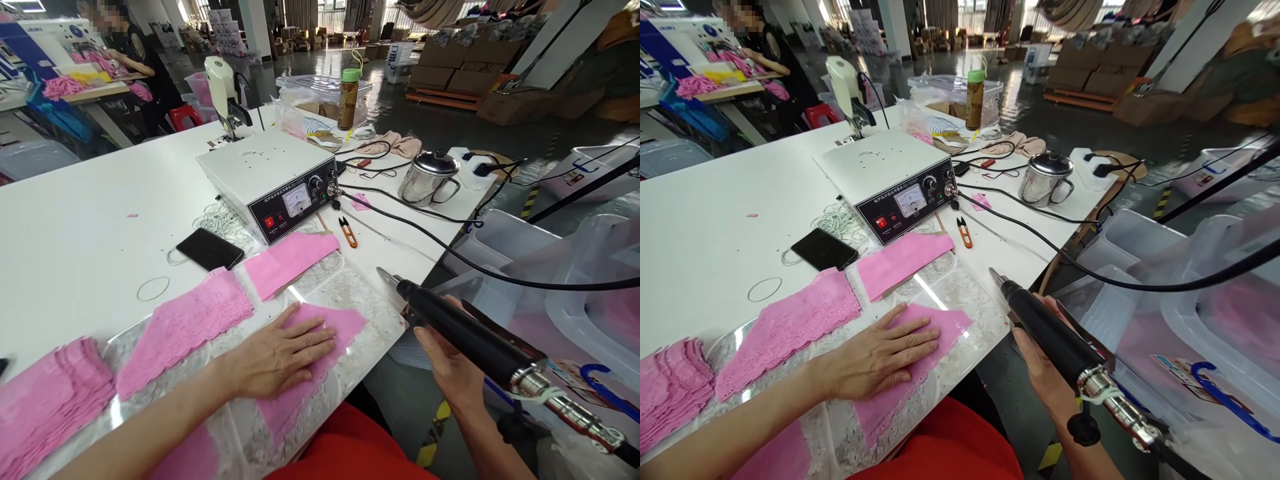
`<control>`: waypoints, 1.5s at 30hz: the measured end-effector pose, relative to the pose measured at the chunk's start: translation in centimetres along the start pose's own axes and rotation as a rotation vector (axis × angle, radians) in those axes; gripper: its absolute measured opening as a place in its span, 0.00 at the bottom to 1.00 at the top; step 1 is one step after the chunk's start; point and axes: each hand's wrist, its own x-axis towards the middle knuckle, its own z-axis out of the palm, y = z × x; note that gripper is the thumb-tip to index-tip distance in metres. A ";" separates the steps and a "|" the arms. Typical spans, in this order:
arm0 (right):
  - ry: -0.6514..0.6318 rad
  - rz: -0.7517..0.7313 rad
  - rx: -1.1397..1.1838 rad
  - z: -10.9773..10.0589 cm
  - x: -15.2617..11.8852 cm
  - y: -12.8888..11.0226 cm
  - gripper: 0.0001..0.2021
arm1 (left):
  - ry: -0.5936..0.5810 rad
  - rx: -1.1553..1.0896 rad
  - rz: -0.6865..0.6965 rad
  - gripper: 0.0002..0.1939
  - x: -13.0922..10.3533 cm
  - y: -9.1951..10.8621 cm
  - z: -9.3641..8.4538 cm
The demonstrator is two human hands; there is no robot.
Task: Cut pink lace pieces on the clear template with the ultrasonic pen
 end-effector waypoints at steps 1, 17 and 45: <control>0.041 0.026 0.067 0.2 0.2 -0.3 0.33 | -0.003 -0.011 -0.006 0.31 0.0 0.0 0.0; 0.326 0.014 0.682 2.1 6.8 -5.3 0.16 | 0.020 0.009 -0.022 0.30 0.0 0.4 0.3; -0.010 -0.114 0.618 2.5 6.5 -8.2 0.08 | 0.038 -0.010 -0.033 0.29 0.2 0.6 0.2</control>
